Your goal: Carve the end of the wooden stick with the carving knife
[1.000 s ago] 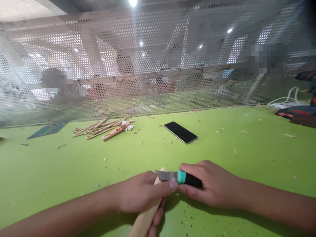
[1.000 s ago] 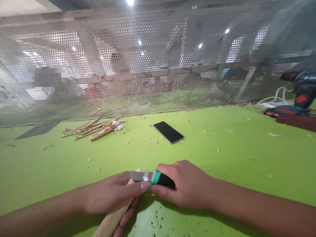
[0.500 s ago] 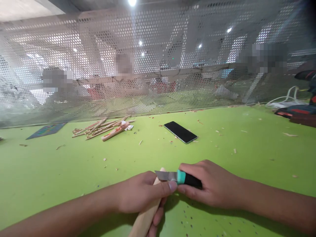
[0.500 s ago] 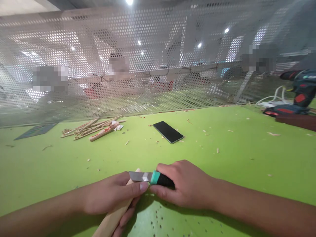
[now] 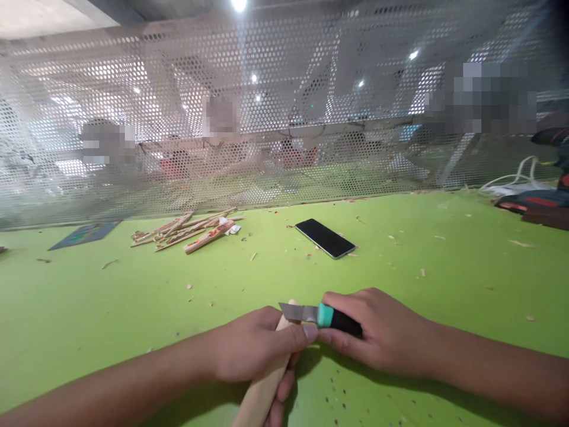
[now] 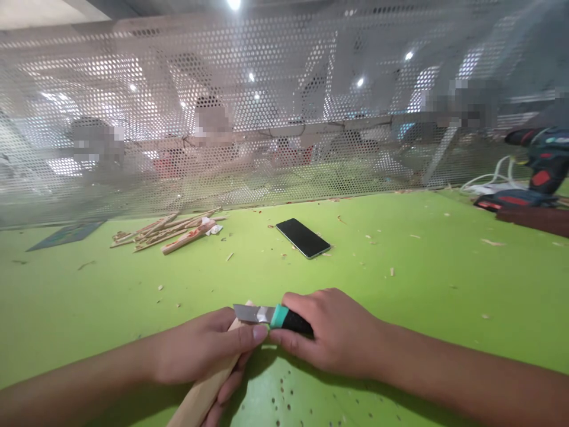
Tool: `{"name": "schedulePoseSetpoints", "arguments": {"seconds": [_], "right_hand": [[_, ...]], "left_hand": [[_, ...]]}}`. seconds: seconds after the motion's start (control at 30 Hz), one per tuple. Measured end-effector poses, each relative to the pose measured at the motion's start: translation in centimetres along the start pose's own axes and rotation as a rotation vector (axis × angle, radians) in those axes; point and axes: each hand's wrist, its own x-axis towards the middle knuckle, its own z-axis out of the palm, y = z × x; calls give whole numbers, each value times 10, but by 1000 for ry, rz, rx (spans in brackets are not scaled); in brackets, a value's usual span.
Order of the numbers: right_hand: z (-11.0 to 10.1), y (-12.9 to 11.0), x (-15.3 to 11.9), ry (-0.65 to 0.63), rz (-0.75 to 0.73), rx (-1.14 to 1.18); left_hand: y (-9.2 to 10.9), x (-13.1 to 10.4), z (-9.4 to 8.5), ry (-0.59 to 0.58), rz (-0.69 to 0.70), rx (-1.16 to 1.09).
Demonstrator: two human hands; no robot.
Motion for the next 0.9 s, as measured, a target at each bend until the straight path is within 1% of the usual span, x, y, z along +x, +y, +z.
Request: {"name": "schedulePoseSetpoints", "arguments": {"seconds": [0.13, 0.2, 0.4, 0.53, 0.63, 0.73, 0.9], "right_hand": [[-2, -4, 3, 42, 103, 14], [-4, -5, 4, 42, 121, 18], [-5, -3, 1, 34, 71, 23], [-1, 0, -1, 10, 12, 27], [1, 2, -3, 3, -29, 23], [1, 2, -3, -1, -33, 20], [-2, 1, -3, -6, -24, 26]], "left_hand": [[1, 0, 2, -5, -31, 16], [1, -1, 2, 11, -30, 14], [0, 0, 2, 39, -32, 24], [-1, 1, 1, 34, -43, 11], [0, 0, 1, 15, -40, 44], [1, 0, 1, -6, -50, 57], [0, 1, 2, 27, -43, 24]]}}
